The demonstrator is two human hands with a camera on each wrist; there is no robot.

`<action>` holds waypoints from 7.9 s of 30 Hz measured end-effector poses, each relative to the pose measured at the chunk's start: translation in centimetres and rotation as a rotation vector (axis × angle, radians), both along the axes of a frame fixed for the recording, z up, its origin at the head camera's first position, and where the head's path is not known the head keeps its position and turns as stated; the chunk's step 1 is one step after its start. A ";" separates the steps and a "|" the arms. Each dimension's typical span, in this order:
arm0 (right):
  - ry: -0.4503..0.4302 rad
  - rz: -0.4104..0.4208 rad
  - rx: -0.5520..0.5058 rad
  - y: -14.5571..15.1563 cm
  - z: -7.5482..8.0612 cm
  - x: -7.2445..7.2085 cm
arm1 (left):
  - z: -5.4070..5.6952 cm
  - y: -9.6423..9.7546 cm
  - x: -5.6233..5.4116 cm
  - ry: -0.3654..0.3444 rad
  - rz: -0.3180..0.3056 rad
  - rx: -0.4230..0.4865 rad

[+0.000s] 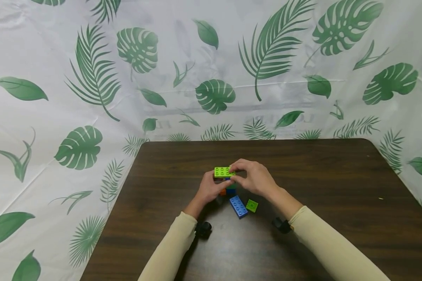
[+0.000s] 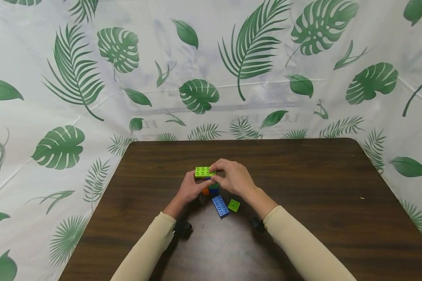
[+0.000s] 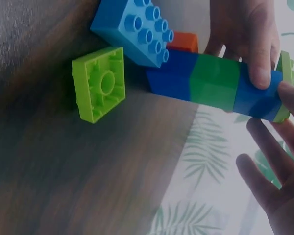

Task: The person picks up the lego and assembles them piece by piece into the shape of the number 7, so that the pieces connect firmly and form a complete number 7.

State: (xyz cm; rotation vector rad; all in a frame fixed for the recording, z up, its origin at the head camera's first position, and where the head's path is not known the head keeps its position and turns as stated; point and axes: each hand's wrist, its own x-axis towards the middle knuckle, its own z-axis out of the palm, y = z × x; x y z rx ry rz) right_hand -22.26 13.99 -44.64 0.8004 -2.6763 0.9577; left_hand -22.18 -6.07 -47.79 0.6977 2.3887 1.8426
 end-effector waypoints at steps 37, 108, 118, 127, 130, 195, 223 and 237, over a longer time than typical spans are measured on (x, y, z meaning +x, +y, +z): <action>-0.277 -0.118 0.312 4.3 -2.9 2.6 | -1.1 -3.9 1.5 -0.086 0.026 -0.080; -0.179 -0.192 0.211 0.0 -6.6 7.2 | 1.0 -4.8 1.6 -0.599 0.286 0.560; -0.122 0.036 -0.057 2.3 -2.7 6.3 | 2.4 -4.4 0.0 -0.628 0.263 0.449; 0.071 0.062 -0.221 2.2 0.3 4.3 | 2.6 -4.3 -0.3 -0.637 0.227 0.449; 0.105 0.051 -0.208 1.6 0.8 3.5 | 2.7 -4.3 -0.4 -0.650 0.224 0.438; -0.632 0.047 -0.454 -3.6 0.4 -1.4 | 4.0 -4.3 -1.5 -0.689 0.154 0.350; -0.634 0.001 -0.483 -3.6 -0.6 -1.6 | 3.7 -4.2 -1.3 -0.643 0.138 0.373; -0.649 -0.002 -0.515 -3.8 -0.6 -1.8 | 3.8 -4.2 -1.0 -0.663 0.173 0.376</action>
